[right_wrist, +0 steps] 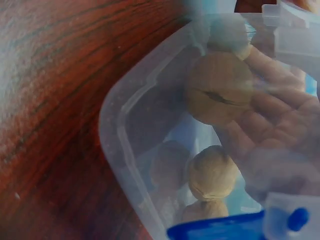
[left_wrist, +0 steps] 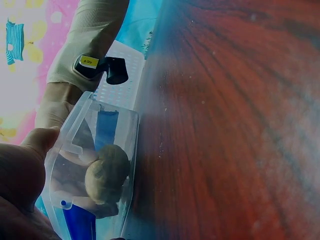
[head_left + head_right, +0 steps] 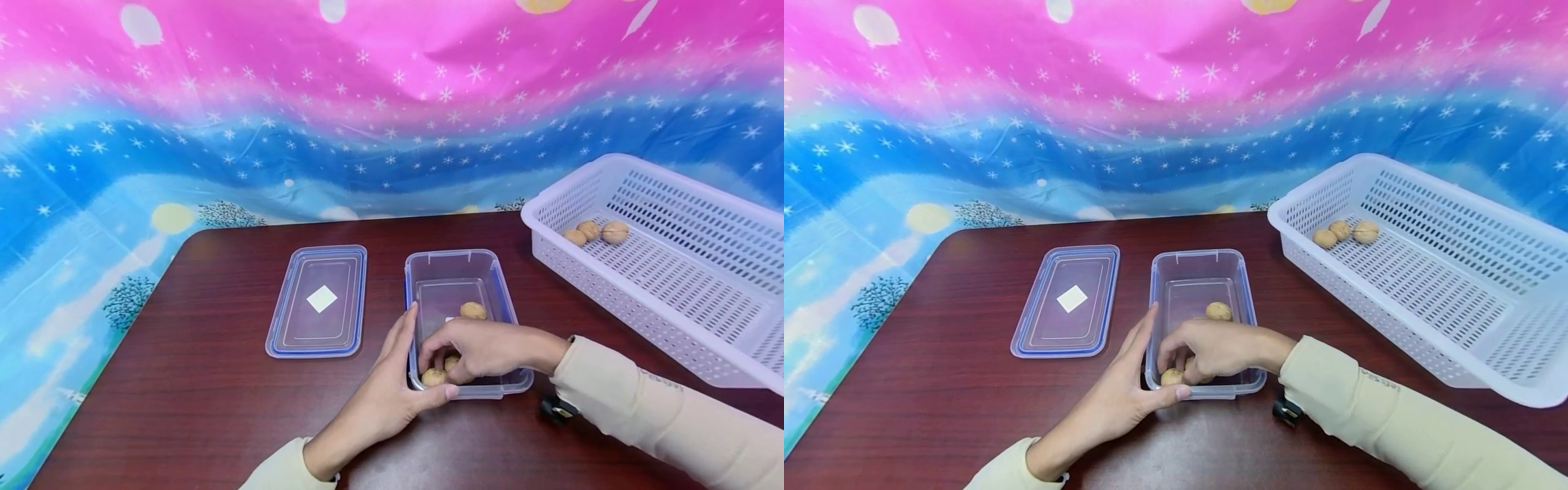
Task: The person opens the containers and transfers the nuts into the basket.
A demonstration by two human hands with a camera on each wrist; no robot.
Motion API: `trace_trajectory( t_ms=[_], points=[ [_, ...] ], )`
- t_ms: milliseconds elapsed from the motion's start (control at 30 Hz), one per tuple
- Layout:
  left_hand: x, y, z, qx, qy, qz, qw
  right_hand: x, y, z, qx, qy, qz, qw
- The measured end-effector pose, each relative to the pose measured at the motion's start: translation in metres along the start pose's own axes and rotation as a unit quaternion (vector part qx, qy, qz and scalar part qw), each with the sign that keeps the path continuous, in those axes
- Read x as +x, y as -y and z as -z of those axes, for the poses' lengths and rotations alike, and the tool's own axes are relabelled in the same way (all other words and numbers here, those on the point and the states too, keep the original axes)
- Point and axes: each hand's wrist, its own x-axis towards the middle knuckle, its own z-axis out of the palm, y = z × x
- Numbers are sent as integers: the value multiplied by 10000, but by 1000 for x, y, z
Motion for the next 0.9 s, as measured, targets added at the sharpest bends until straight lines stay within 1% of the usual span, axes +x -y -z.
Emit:
trace_trajectory(
  t_ms=[100, 167, 233, 333, 400, 600, 833, 900],
  points=[
    [0, 0, 0, 12, 14, 4, 10000, -3, 3, 2, -96, -192, -94, 9997],
    [1, 0, 0, -6, 14, -5, 10000, -5, 5, 4, -326, -382, -116, 9987],
    [0, 0, 0, -26, 7, -14, 10000, -7, 7, 6, -351, -503, -199, 9979],
    [0, 0, 0, -44, -14, -33, 10000, -10, 8, 12, -190, -624, -258, 9975],
    [0, 0, 0, -37, -25, -40, 10000, -11, 8, 16, 51, -671, -295, 9973],
    [0, 0, 0, -32, -63, -47, 10000, -16, 8, 26, 331, -964, -273, 9944],
    [0, -1, 0, 39, -49, -53, 10000, -25, 12, 36, 556, -1339, -685, 9871],
    [0, -1, 0, 46, -43, -42, 10000, -29, 13, 39, 636, -1431, -737, 9849]
  ],
)
